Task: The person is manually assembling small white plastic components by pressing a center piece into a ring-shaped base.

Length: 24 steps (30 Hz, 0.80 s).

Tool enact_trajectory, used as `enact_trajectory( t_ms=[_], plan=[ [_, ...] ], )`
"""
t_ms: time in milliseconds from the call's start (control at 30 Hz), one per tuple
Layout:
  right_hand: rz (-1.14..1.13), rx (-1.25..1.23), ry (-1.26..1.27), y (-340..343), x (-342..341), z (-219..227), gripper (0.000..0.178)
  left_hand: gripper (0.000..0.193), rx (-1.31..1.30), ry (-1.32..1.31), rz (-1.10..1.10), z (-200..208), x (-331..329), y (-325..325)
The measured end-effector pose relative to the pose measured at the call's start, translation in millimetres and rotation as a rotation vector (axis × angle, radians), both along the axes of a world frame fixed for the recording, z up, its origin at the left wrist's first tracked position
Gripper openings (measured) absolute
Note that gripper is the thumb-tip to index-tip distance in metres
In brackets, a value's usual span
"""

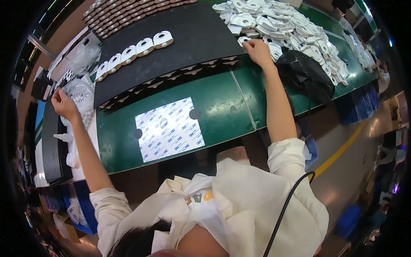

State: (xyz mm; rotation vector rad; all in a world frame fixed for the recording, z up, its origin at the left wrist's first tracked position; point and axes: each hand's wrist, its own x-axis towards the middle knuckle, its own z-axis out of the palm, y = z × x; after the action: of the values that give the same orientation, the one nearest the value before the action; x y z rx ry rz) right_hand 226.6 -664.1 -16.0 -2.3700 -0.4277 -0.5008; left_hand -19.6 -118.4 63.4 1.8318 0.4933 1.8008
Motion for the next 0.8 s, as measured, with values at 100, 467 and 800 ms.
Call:
enact_trajectory(
  t_ms=[100,467,800],
  plan=[
    [-0.103,-0.172,0.153,15,-21,21,0.041,0.029,0.015,0.376,0.225,-27,-32,92],
    [-0.355,-0.390,0.025,10,-36,22,0.029,0.099,-0.077,1.654,0.270,-43,3,116],
    [-0.464,-0.156,-0.168,1,-30,23,0.020,0.071,0.035,1.554,0.257,-85,49,165]
  ],
)
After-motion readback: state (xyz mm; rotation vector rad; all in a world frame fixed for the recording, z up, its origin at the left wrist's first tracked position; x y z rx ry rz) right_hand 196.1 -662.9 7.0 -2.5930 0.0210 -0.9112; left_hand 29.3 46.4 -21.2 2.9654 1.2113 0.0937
